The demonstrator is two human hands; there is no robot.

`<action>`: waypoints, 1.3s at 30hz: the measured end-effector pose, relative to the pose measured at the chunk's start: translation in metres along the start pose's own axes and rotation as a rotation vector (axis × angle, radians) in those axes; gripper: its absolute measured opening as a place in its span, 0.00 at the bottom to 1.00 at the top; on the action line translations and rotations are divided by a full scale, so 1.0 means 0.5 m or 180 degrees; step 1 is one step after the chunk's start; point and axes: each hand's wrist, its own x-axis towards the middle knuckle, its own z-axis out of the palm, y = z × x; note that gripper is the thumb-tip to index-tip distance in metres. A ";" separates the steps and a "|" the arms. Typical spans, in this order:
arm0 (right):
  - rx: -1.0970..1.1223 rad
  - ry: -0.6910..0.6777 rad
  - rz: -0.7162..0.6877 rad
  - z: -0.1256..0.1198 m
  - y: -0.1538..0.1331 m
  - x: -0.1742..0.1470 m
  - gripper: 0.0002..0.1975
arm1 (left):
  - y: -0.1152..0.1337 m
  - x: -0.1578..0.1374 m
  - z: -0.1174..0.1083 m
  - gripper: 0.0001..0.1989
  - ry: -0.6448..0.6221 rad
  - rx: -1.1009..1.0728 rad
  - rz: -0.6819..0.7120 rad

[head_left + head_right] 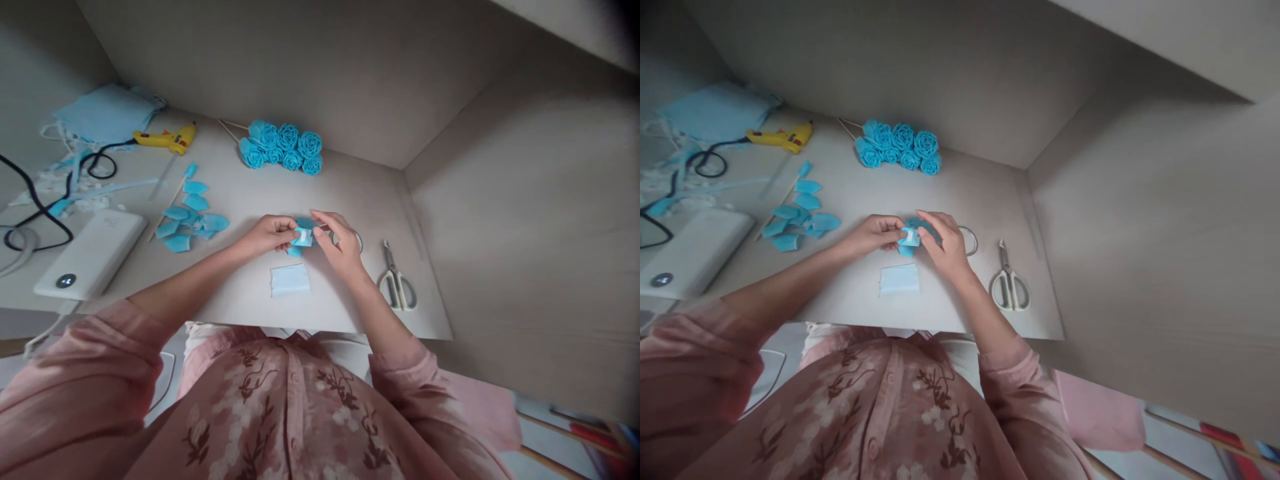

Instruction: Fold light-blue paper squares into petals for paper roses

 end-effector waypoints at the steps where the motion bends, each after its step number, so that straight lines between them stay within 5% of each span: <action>1: 0.0215 -0.0117 0.0173 0.001 0.002 0.000 0.17 | -0.002 0.001 0.001 0.13 -0.0041 0.0099 0.0082; 5: 0.0700 -0.0336 0.0593 0.009 0.006 -0.003 0.20 | -0.004 0.001 0.002 0.14 -0.0104 0.0207 0.0284; 15: 0.1134 -0.0062 0.0578 0.022 0.005 -0.007 0.22 | 0.007 -0.007 0.011 0.16 -0.0140 -0.0039 0.0352; 23: 0.1298 -0.0191 0.0519 0.026 0.009 -0.004 0.24 | -0.004 0.002 0.007 0.15 0.0333 -0.0202 0.0457; 30: 0.1388 -0.0267 0.0571 0.017 0.024 0.000 0.23 | -0.005 0.002 0.004 0.14 0.0032 -0.0004 0.0415; 35: 0.1223 -0.0097 0.0514 0.018 0.030 0.001 0.23 | 0.000 0.003 0.002 0.16 -0.0159 -0.0508 0.0516; 39: 0.1152 -0.0019 0.0556 0.025 0.033 0.002 0.25 | -0.007 0.009 -0.005 0.15 -0.0070 -0.0034 0.0573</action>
